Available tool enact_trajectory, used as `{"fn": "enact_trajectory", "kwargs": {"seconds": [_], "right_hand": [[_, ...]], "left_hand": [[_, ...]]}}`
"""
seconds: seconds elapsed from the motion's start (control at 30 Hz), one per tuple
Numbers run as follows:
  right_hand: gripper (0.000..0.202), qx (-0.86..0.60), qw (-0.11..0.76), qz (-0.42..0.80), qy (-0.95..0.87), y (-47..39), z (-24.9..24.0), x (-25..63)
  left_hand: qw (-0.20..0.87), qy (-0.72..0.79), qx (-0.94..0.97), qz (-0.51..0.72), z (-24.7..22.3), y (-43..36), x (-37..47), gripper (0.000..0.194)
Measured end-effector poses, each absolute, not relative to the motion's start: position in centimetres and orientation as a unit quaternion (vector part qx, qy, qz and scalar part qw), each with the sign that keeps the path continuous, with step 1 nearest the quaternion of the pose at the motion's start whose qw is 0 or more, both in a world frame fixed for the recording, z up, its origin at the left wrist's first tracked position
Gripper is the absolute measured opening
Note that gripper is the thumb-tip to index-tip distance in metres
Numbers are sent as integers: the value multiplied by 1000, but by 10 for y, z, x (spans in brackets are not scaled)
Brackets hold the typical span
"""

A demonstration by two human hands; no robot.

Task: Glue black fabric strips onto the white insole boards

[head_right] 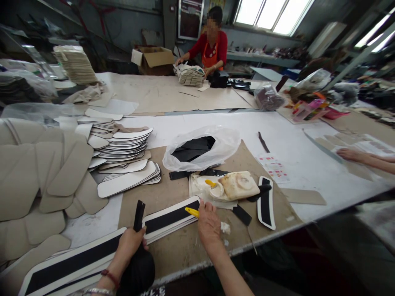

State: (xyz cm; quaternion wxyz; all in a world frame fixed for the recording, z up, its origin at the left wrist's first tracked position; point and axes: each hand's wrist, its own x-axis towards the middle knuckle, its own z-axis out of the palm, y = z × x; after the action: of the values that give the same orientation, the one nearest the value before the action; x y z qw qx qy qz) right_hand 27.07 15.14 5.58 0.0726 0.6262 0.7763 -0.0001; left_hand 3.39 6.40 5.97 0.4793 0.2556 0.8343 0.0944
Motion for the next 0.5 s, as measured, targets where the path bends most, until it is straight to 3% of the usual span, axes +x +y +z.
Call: {"fn": "enact_trajectory", "kwargs": {"seconds": [0.2,0.5], "right_hand": [[42,621,96,17,777,153,55,265],[43,601,66,32,796,146,56,271]], "left_hand": [[481,835,252,88,61,66,35,46],[477,838,252,78,63,67,36,44]]}}
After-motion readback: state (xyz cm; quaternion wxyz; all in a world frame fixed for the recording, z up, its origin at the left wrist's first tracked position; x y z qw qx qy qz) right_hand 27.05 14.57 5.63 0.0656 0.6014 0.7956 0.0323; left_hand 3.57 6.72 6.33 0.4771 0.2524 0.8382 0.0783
